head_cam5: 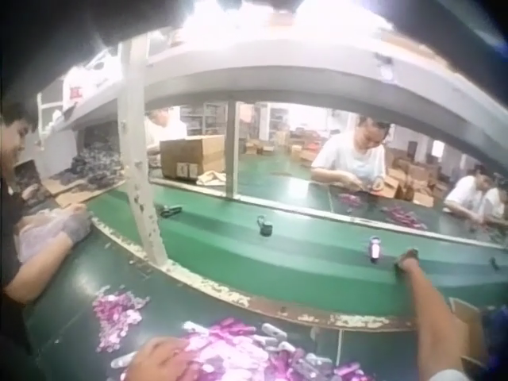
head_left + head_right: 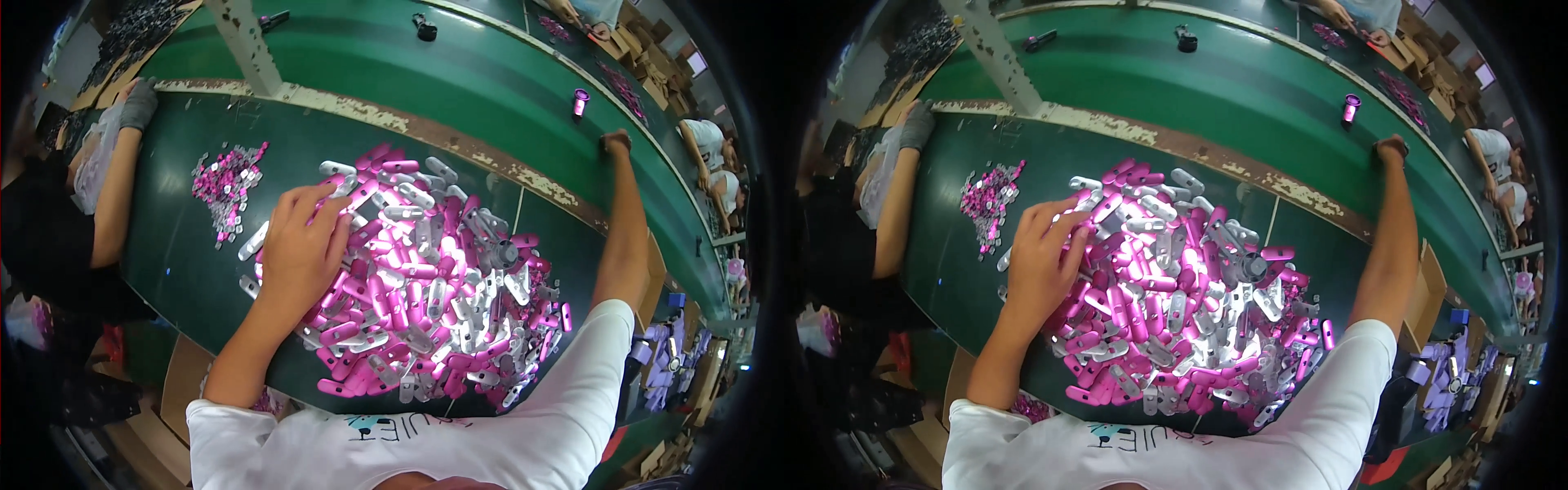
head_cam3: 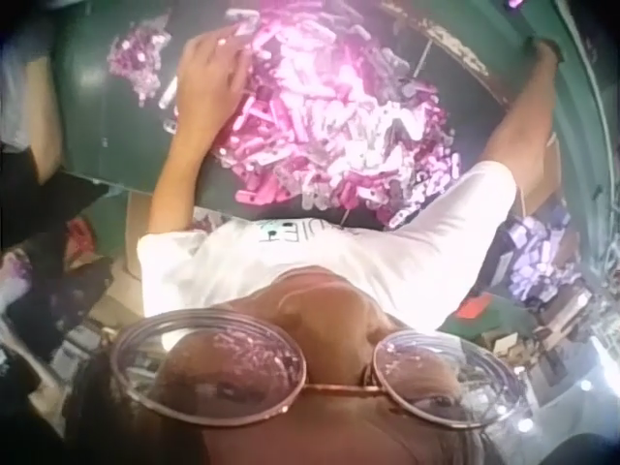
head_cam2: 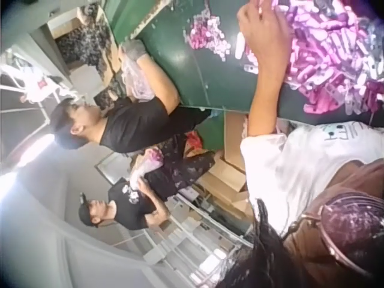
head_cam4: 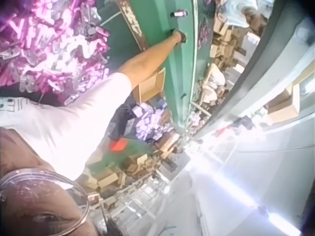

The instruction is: The person assembles small plastic components and housing parts by hand on a factory production line.

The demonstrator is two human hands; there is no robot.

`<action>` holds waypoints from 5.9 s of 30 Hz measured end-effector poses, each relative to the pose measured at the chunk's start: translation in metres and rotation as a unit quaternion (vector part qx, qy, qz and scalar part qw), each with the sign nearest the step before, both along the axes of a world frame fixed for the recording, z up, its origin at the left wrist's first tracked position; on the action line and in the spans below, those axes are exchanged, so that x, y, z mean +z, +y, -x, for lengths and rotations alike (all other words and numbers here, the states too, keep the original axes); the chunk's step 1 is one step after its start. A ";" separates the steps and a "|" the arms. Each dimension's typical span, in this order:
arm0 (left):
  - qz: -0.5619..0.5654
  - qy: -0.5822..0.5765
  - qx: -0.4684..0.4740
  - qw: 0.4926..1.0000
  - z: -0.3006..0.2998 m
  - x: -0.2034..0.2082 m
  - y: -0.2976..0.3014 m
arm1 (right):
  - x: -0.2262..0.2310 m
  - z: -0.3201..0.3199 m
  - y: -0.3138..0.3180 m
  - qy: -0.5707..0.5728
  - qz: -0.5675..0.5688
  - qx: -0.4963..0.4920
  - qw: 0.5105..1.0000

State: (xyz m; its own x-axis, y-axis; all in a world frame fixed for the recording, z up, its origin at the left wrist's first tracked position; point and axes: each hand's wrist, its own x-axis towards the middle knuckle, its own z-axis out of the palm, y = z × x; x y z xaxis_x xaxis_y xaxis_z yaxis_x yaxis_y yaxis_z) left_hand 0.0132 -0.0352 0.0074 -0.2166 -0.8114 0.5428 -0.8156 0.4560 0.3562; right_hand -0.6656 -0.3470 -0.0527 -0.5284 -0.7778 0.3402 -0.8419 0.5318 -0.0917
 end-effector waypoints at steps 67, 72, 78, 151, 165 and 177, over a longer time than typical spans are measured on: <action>-0.038 0.228 -0.115 0.966 0.013 -0.004 0.018 | 0.102 -0.460 0.313 -0.787 -0.067 0.369 0.489; -0.089 0.258 -0.165 0.948 0.016 0.002 0.027 | 0.097 -0.463 0.314 -0.778 -0.056 0.378 0.499; -0.264 0.502 -0.133 0.813 0.021 0.000 0.025 | 0.091 -0.465 0.317 -0.757 -0.034 0.391 0.523; -0.546 0.625 -0.135 0.542 0.020 0.005 0.029 | 0.090 -0.477 0.288 -0.665 -0.033 0.463 0.585; -0.549 0.630 -0.151 0.528 0.020 -0.001 0.030 | 0.069 -0.482 0.280 -0.547 -0.049 0.588 0.594; -0.535 0.583 -0.173 0.586 0.019 0.006 0.028 | 0.070 -0.477 0.282 -0.532 -0.064 0.590 0.605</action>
State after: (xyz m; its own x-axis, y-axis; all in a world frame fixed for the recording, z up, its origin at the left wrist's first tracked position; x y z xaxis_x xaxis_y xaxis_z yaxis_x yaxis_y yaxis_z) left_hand -0.0059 -0.0071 0.0133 -0.4574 -0.8393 -0.2940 0.3432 -0.4716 0.8123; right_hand -0.1887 -0.0649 0.0172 0.5520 -0.8112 0.1931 -0.1438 -0.3207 -0.9362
